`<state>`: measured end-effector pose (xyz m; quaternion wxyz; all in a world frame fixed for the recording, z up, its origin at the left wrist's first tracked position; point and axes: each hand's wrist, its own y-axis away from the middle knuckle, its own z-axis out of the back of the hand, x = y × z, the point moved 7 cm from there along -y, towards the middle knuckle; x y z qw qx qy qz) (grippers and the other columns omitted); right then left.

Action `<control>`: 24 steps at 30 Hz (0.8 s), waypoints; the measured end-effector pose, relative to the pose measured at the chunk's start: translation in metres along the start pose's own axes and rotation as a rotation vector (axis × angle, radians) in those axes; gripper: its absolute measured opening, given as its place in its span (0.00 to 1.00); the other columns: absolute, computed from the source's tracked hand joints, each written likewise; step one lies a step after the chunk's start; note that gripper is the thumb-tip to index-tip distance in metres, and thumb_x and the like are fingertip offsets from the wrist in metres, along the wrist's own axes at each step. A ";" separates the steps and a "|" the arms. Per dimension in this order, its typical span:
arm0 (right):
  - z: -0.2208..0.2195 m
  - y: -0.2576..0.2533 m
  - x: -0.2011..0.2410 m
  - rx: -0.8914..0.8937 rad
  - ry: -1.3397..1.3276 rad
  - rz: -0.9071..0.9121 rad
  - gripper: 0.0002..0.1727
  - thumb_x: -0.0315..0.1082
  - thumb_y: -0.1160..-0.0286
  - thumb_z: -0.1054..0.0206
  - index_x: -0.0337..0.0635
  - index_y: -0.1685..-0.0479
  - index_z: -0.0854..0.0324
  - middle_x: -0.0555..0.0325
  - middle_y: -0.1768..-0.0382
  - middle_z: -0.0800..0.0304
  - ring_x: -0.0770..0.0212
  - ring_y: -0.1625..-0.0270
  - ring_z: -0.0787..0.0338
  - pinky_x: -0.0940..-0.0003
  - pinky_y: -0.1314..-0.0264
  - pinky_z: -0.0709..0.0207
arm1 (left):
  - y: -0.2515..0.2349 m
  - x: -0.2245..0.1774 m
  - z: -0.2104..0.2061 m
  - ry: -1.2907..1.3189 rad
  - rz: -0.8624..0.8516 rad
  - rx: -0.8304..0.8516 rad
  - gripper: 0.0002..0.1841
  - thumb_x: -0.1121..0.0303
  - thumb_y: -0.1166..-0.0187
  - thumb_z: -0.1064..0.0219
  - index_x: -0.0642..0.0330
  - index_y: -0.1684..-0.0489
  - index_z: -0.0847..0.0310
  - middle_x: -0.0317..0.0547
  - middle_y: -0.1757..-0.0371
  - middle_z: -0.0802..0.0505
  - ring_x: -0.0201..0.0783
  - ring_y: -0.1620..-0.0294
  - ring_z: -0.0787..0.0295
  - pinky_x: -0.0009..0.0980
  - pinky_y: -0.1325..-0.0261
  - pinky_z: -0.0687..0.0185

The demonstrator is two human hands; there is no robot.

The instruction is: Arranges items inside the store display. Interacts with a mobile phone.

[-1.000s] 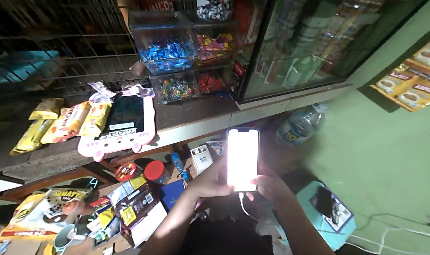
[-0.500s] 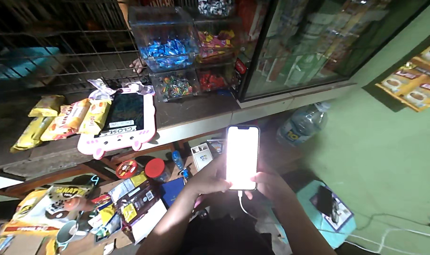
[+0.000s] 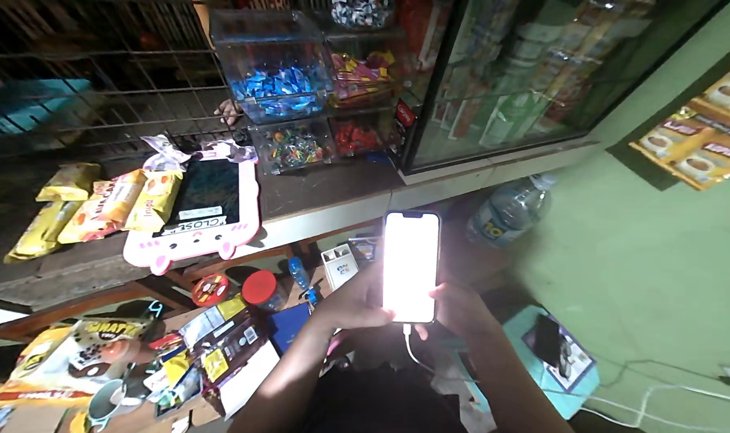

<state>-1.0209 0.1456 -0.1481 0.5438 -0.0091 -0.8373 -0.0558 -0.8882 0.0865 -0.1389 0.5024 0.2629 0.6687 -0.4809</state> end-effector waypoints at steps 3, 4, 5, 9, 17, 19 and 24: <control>-0.002 -0.001 0.001 0.010 0.011 -0.001 0.23 0.21 0.36 0.46 0.43 0.38 0.31 0.74 0.59 0.07 0.77 0.59 0.07 0.76 0.56 0.11 | 0.000 0.000 0.000 0.017 -0.013 0.008 0.44 0.66 0.34 0.27 0.76 0.19 0.50 0.25 0.38 0.12 0.12 0.44 0.14 0.15 0.49 0.15; -0.003 -0.001 0.002 0.011 0.022 0.003 0.23 0.20 0.35 0.47 0.42 0.37 0.31 0.74 0.58 0.07 0.77 0.58 0.07 0.77 0.56 0.11 | 0.000 0.001 0.000 0.025 -0.009 0.010 0.44 0.66 0.33 0.27 0.75 0.19 0.51 0.25 0.38 0.12 0.13 0.45 0.14 0.16 0.49 0.15; -0.004 -0.001 0.003 0.006 0.023 0.007 0.23 0.19 0.35 0.48 0.43 0.39 0.30 0.74 0.59 0.07 0.77 0.60 0.07 0.77 0.57 0.11 | 0.000 0.002 0.000 0.039 0.000 0.013 0.45 0.66 0.33 0.26 0.75 0.19 0.52 0.25 0.38 0.12 0.13 0.45 0.14 0.16 0.50 0.15; -0.006 0.000 0.004 0.034 0.019 -0.009 0.25 0.19 0.40 0.47 0.43 0.39 0.32 0.77 0.62 0.08 0.78 0.64 0.08 0.78 0.64 0.12 | 0.000 0.001 0.001 0.040 0.035 0.003 0.46 0.65 0.34 0.27 0.77 0.20 0.53 0.26 0.40 0.12 0.12 0.49 0.13 0.14 0.54 0.16; -0.007 -0.002 -0.002 0.133 -0.012 0.010 0.27 0.21 0.42 0.43 0.46 0.37 0.34 0.74 0.61 0.06 0.73 0.71 0.08 0.75 0.76 0.14 | 0.002 0.000 0.002 -0.008 0.032 -0.026 0.47 0.63 0.35 0.26 0.80 0.20 0.53 0.27 0.42 0.11 0.11 0.50 0.14 0.14 0.52 0.16; -0.007 -0.001 -0.002 0.149 -0.017 0.021 0.27 0.21 0.42 0.43 0.46 0.37 0.34 0.73 0.61 0.06 0.73 0.72 0.09 0.74 0.77 0.15 | 0.001 0.000 0.001 0.002 0.025 -0.001 0.46 0.63 0.33 0.27 0.78 0.20 0.53 0.26 0.42 0.11 0.11 0.51 0.14 0.14 0.53 0.16; -0.007 -0.003 -0.002 0.201 -0.032 0.054 0.27 0.21 0.42 0.43 0.49 0.38 0.31 0.74 0.59 0.06 0.73 0.69 0.08 0.74 0.74 0.14 | 0.001 0.001 0.001 0.019 0.007 0.016 0.45 0.66 0.32 0.27 0.74 0.18 0.53 0.25 0.38 0.12 0.12 0.46 0.14 0.16 0.50 0.15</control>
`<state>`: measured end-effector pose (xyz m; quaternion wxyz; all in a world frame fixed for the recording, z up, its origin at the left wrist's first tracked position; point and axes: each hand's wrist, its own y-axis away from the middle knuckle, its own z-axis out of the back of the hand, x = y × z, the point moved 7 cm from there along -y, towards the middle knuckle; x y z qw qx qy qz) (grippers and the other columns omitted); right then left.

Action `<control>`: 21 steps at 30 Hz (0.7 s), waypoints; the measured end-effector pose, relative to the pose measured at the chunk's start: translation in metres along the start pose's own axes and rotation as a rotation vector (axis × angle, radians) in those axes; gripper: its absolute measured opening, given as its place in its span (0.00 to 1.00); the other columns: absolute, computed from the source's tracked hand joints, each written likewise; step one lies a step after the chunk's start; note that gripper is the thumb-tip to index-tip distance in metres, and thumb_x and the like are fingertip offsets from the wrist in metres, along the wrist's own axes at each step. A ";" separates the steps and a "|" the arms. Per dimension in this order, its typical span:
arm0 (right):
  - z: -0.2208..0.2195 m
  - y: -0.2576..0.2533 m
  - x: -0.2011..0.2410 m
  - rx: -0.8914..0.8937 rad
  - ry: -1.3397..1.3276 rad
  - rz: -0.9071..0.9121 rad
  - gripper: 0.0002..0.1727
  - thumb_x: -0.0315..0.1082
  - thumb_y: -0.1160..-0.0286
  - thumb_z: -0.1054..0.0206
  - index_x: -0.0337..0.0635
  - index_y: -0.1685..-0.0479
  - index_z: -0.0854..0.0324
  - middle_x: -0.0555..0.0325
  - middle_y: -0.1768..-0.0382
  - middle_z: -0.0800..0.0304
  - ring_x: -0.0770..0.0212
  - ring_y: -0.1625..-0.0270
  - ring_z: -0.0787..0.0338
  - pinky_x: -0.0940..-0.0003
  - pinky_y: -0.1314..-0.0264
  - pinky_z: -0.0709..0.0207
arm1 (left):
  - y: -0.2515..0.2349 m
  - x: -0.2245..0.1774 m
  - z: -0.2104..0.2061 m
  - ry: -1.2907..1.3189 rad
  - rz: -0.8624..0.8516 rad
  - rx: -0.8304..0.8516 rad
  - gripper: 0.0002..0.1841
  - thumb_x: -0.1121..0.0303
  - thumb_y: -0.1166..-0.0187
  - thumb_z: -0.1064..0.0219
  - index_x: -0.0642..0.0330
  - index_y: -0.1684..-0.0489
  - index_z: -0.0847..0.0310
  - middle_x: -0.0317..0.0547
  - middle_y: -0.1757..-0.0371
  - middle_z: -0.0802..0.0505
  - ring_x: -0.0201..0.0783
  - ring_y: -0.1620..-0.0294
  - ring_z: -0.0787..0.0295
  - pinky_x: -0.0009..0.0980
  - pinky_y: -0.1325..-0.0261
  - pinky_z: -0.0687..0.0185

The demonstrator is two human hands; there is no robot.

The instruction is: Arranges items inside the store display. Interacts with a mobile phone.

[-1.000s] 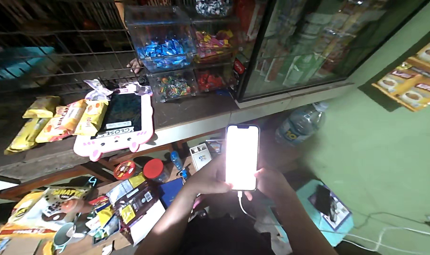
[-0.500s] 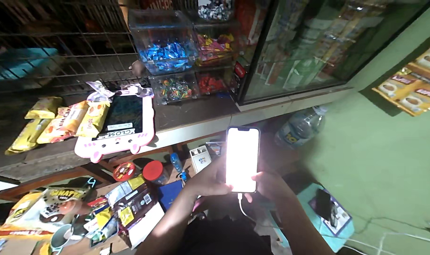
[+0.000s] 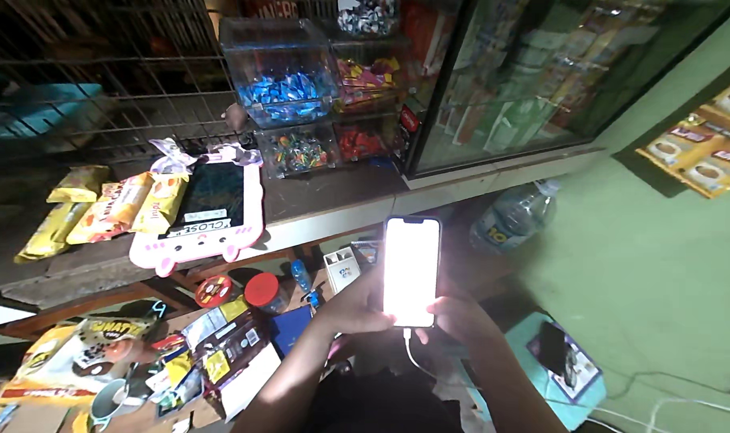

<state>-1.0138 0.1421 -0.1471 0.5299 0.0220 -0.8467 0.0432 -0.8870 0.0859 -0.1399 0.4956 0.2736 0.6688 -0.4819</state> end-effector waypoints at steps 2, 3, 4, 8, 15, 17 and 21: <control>0.001 -0.001 -0.001 0.023 -0.004 0.007 0.26 0.21 0.42 0.43 0.50 0.39 0.29 0.73 0.59 0.05 0.72 0.69 0.08 0.74 0.74 0.14 | 0.000 0.000 0.000 0.012 0.005 -0.006 0.43 0.65 0.32 0.27 0.73 0.19 0.51 0.24 0.41 0.12 0.12 0.51 0.14 0.14 0.56 0.15; 0.001 -0.001 -0.001 0.026 -0.001 0.009 0.26 0.21 0.41 0.43 0.50 0.39 0.30 0.73 0.60 0.06 0.72 0.70 0.08 0.74 0.75 0.14 | 0.000 0.001 0.000 0.021 0.019 -0.020 0.42 0.64 0.33 0.27 0.72 0.21 0.49 0.23 0.43 0.11 0.11 0.55 0.14 0.13 0.60 0.17; 0.001 -0.001 -0.001 0.020 0.002 0.009 0.26 0.21 0.41 0.44 0.49 0.38 0.31 0.73 0.60 0.06 0.73 0.70 0.08 0.74 0.76 0.15 | 0.000 0.002 0.000 0.032 0.037 -0.033 0.43 0.64 0.33 0.27 0.72 0.21 0.49 0.23 0.45 0.11 0.11 0.58 0.14 0.13 0.63 0.18; 0.002 -0.001 -0.001 -0.031 -0.002 0.001 0.27 0.20 0.42 0.44 0.47 0.37 0.33 0.73 0.59 0.06 0.73 0.70 0.08 0.75 0.77 0.15 | 0.000 0.003 0.001 0.045 0.065 -0.055 0.44 0.63 0.32 0.28 0.73 0.19 0.51 0.25 0.43 0.11 0.13 0.55 0.13 0.14 0.62 0.16; 0.003 -0.001 -0.002 -0.057 -0.006 -0.016 0.30 0.20 0.44 0.44 0.45 0.34 0.37 0.73 0.57 0.07 0.73 0.69 0.08 0.75 0.77 0.15 | -0.001 0.004 0.001 0.034 0.064 -0.053 0.44 0.64 0.31 0.29 0.75 0.19 0.53 0.25 0.43 0.11 0.13 0.56 0.13 0.13 0.64 0.17; 0.002 -0.001 -0.002 -0.073 -0.011 -0.021 0.30 0.19 0.45 0.43 0.46 0.36 0.35 0.73 0.59 0.06 0.73 0.70 0.08 0.75 0.78 0.15 | -0.001 0.004 0.001 0.053 0.059 -0.043 0.43 0.65 0.31 0.30 0.75 0.19 0.53 0.25 0.42 0.11 0.13 0.55 0.13 0.14 0.64 0.17; 0.003 -0.001 -0.002 -0.048 -0.008 -0.009 0.28 0.19 0.45 0.40 0.46 0.38 0.34 0.72 0.60 0.06 0.73 0.72 0.08 0.75 0.77 0.15 | -0.001 0.002 0.000 0.052 0.065 -0.051 0.40 0.65 0.32 0.30 0.73 0.21 0.49 0.23 0.46 0.10 0.12 0.59 0.14 0.13 0.66 0.19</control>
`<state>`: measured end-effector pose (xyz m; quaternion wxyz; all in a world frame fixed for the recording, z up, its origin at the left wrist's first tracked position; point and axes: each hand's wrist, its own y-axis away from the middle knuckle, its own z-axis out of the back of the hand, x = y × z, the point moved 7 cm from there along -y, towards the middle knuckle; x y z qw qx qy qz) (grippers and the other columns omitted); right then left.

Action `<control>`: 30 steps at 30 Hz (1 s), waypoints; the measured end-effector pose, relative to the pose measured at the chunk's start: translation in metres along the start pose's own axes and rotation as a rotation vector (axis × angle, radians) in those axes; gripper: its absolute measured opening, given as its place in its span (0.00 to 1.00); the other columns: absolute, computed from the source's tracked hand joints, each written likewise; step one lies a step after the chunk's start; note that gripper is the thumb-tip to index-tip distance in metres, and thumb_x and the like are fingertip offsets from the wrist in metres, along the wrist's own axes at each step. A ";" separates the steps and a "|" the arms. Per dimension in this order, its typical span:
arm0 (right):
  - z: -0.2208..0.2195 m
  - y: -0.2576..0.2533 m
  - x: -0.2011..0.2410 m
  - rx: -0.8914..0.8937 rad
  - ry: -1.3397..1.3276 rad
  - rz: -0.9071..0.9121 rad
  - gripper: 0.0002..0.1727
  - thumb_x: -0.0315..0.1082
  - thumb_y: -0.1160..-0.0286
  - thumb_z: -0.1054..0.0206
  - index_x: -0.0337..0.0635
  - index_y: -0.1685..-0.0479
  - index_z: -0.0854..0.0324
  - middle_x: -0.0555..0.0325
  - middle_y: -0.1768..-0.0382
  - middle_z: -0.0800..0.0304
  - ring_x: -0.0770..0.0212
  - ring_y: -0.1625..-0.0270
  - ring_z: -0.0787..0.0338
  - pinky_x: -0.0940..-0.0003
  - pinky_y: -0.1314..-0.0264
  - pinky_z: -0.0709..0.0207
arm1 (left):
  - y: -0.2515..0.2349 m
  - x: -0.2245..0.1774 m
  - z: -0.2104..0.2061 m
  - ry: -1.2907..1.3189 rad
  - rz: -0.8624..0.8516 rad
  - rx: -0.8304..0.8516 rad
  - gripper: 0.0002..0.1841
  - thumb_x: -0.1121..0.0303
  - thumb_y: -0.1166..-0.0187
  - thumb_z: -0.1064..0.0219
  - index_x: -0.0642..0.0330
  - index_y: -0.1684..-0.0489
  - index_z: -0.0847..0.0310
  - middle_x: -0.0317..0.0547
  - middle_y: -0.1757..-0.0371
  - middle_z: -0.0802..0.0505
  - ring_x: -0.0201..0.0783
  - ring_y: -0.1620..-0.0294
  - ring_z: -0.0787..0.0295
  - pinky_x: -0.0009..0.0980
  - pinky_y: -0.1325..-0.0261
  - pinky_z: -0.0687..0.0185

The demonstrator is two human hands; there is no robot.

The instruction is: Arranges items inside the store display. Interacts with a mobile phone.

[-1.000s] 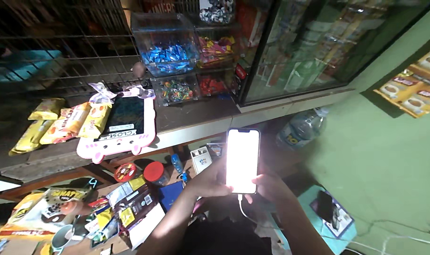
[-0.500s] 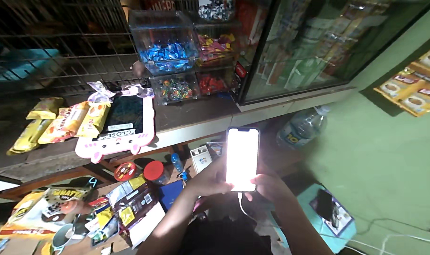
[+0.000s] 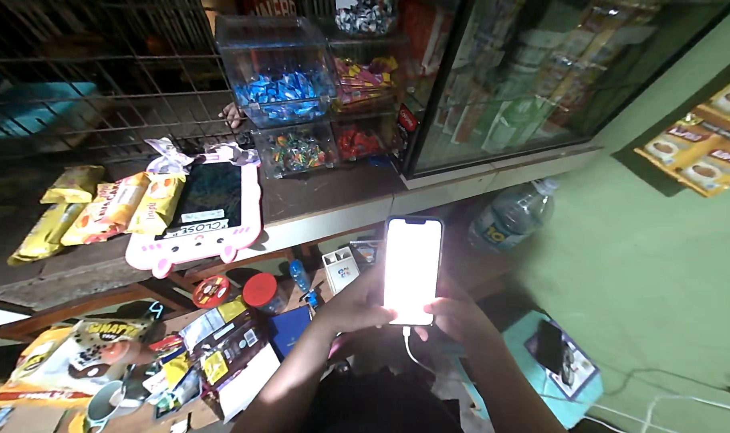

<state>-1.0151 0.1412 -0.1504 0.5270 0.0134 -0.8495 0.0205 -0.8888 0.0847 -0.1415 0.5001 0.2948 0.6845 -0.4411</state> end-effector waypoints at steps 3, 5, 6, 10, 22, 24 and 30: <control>-0.001 0.001 0.000 -0.013 0.022 0.004 0.27 0.20 0.44 0.42 0.45 0.39 0.34 0.72 0.63 0.06 0.73 0.74 0.10 0.76 0.78 0.16 | 0.001 0.000 0.000 -0.032 -0.001 -0.026 0.39 0.61 0.32 0.29 0.73 0.24 0.44 0.23 0.48 0.10 0.12 0.60 0.14 0.13 0.65 0.18; -0.001 0.002 -0.001 -0.015 0.016 0.001 0.26 0.20 0.43 0.43 0.45 0.39 0.34 0.71 0.62 0.06 0.73 0.74 0.10 0.75 0.78 0.16 | 0.002 0.001 -0.001 -0.031 -0.012 -0.015 0.41 0.56 0.30 0.28 0.72 0.23 0.45 0.24 0.46 0.10 0.12 0.57 0.13 0.14 0.64 0.17; -0.001 0.002 -0.001 -0.014 0.014 0.000 0.27 0.20 0.42 0.43 0.45 0.38 0.34 0.71 0.61 0.06 0.72 0.74 0.10 0.75 0.78 0.16 | 0.002 0.001 -0.001 -0.029 -0.012 -0.013 0.42 0.55 0.29 0.28 0.72 0.23 0.45 0.23 0.46 0.10 0.12 0.58 0.13 0.14 0.64 0.17; -0.002 0.002 -0.001 -0.016 0.012 -0.014 0.29 0.19 0.43 0.45 0.44 0.35 0.37 0.71 0.59 0.07 0.73 0.73 0.09 0.76 0.79 0.16 | 0.003 0.003 -0.001 -0.007 0.039 -0.029 0.42 0.59 0.32 0.28 0.73 0.22 0.48 0.24 0.48 0.10 0.13 0.61 0.14 0.14 0.67 0.19; -0.002 0.007 -0.005 0.065 -0.036 0.009 0.31 0.21 0.47 0.38 0.48 0.36 0.34 0.72 0.60 0.06 0.71 0.71 0.08 0.74 0.76 0.14 | 0.006 0.002 -0.004 -0.001 0.046 -0.025 0.41 0.61 0.33 0.29 0.71 0.23 0.47 0.21 0.51 0.10 0.11 0.63 0.15 0.13 0.68 0.20; -0.002 0.008 -0.004 0.024 -0.034 -0.008 0.31 0.20 0.51 0.38 0.47 0.39 0.32 0.73 0.63 0.06 0.72 0.72 0.08 0.74 0.76 0.15 | 0.005 0.001 -0.003 -0.006 0.058 -0.025 0.42 0.60 0.33 0.28 0.71 0.23 0.48 0.21 0.51 0.10 0.11 0.63 0.14 0.13 0.68 0.20; -0.002 0.014 0.000 0.123 0.031 0.009 0.16 0.27 0.47 0.30 0.57 0.58 0.14 0.76 0.68 0.06 0.77 0.72 0.10 0.79 0.72 0.16 | 0.006 -0.001 -0.004 -0.014 0.080 -0.052 0.43 0.58 0.33 0.26 0.73 0.23 0.46 0.23 0.50 0.10 0.12 0.64 0.15 0.13 0.69 0.20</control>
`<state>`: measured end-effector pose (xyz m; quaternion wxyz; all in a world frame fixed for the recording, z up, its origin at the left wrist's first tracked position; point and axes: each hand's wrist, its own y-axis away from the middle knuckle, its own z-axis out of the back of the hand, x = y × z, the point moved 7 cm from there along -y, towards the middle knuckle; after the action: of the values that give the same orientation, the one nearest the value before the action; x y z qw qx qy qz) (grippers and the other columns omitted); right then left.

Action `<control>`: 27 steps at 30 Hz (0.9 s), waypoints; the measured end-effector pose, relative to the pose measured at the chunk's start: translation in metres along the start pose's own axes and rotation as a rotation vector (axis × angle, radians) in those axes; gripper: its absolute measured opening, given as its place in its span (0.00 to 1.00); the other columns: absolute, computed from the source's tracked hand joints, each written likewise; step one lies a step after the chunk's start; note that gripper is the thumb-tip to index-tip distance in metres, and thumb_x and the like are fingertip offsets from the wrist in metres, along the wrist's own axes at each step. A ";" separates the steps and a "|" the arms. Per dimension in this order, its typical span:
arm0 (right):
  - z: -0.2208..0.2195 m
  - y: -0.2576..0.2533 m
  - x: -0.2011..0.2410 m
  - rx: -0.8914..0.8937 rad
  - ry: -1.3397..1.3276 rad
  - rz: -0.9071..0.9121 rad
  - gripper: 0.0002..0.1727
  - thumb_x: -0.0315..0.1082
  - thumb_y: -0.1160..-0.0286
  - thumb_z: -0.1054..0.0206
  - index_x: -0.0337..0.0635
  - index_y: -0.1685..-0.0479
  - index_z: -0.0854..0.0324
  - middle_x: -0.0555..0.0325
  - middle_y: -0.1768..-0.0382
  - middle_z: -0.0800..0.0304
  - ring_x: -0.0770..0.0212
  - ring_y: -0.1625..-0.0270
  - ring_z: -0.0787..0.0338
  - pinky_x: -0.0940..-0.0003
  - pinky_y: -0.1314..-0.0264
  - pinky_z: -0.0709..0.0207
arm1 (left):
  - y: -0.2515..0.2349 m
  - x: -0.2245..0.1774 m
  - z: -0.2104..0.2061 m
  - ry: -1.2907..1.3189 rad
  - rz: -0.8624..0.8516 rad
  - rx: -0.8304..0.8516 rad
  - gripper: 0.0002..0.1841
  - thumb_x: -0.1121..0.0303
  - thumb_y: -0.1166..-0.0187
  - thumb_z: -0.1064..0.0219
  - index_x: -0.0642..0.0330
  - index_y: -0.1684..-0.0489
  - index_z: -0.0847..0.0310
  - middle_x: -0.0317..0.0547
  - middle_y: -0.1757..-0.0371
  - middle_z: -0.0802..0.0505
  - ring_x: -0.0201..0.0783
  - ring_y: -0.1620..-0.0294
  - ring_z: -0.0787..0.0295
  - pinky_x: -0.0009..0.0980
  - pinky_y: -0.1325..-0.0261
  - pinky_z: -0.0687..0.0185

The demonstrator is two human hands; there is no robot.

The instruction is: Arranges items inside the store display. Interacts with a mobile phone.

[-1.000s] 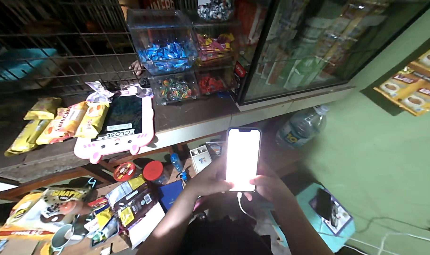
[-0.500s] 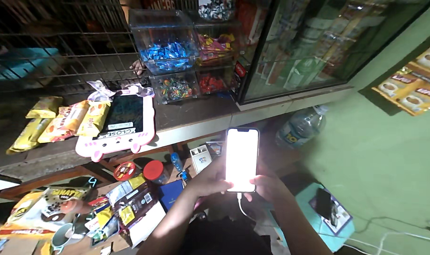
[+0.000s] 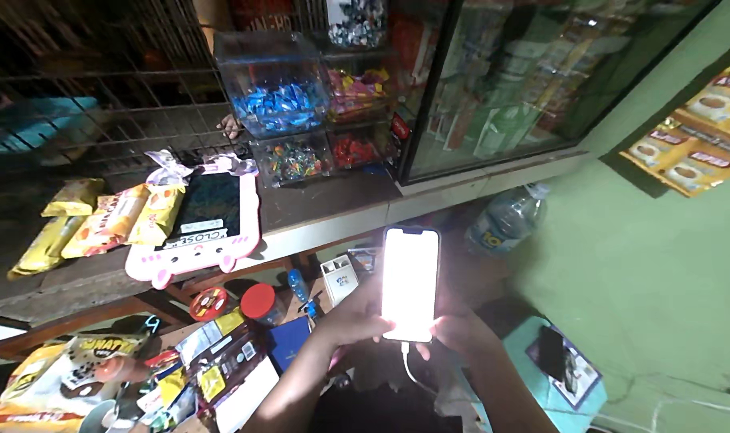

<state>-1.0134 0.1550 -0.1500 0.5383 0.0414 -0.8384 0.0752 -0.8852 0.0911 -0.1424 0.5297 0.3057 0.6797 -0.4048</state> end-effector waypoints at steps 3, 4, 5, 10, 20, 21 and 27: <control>0.003 0.001 -0.005 0.078 0.043 0.003 0.20 0.33 0.42 0.26 0.59 0.48 0.20 0.75 0.64 0.05 0.75 0.72 0.09 0.77 0.73 0.15 | -0.001 0.000 0.001 -0.037 0.019 -0.026 0.44 0.55 0.34 0.26 0.75 0.23 0.43 0.25 0.54 0.10 0.12 0.67 0.16 0.14 0.70 0.21; 0.003 0.000 -0.007 0.097 0.031 0.018 0.23 0.33 0.41 0.26 0.60 0.43 0.22 0.74 0.61 0.05 0.74 0.70 0.08 0.75 0.73 0.14 | -0.002 -0.001 0.001 -0.036 0.019 -0.020 0.45 0.54 0.35 0.26 0.75 0.24 0.44 0.26 0.55 0.10 0.12 0.69 0.17 0.14 0.71 0.22; 0.005 -0.001 -0.010 0.097 0.015 0.019 0.25 0.32 0.41 0.27 0.59 0.40 0.24 0.73 0.59 0.04 0.73 0.69 0.08 0.74 0.72 0.14 | -0.002 -0.001 0.000 -0.034 0.019 -0.020 0.46 0.54 0.35 0.25 0.77 0.23 0.45 0.27 0.56 0.10 0.13 0.71 0.18 0.15 0.72 0.23; 0.009 -0.001 -0.011 -0.069 -0.011 0.003 0.25 0.23 0.48 0.36 0.51 0.44 0.24 0.70 0.63 0.05 0.71 0.73 0.09 0.73 0.77 0.16 | -0.003 0.000 -0.002 -0.043 0.047 -0.010 0.47 0.57 0.36 0.25 0.76 0.22 0.48 0.28 0.53 0.11 0.13 0.69 0.17 0.15 0.71 0.21; 0.010 0.000 -0.013 -0.124 -0.022 -0.055 0.26 0.27 0.44 0.36 0.45 0.39 0.31 0.67 0.64 0.06 0.69 0.76 0.11 0.74 0.80 0.18 | -0.003 -0.003 -0.006 -0.066 0.069 -0.038 0.45 0.61 0.36 0.27 0.77 0.21 0.49 0.29 0.53 0.11 0.13 0.68 0.17 0.15 0.70 0.22; 0.010 -0.001 -0.014 -0.124 -0.031 -0.056 0.25 0.26 0.44 0.36 0.45 0.40 0.30 0.66 0.65 0.06 0.69 0.77 0.11 0.74 0.80 0.18 | -0.003 -0.003 -0.006 -0.077 0.069 -0.050 0.44 0.61 0.36 0.27 0.76 0.22 0.47 0.29 0.54 0.11 0.14 0.69 0.17 0.15 0.71 0.22; 0.005 -0.007 -0.003 -0.106 -0.014 -0.056 0.23 0.28 0.41 0.37 0.46 0.42 0.30 0.69 0.66 0.06 0.72 0.77 0.11 0.76 0.80 0.19 | -0.003 -0.010 -0.006 -0.073 -0.019 -0.060 0.41 0.61 0.33 0.28 0.73 0.24 0.46 0.24 0.54 0.10 0.12 0.68 0.16 0.14 0.71 0.22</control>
<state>-1.0153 0.1477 -0.1545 0.5356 0.0369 -0.8435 0.0154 -0.8879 0.0950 -0.1316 0.5593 0.2685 0.6746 -0.4000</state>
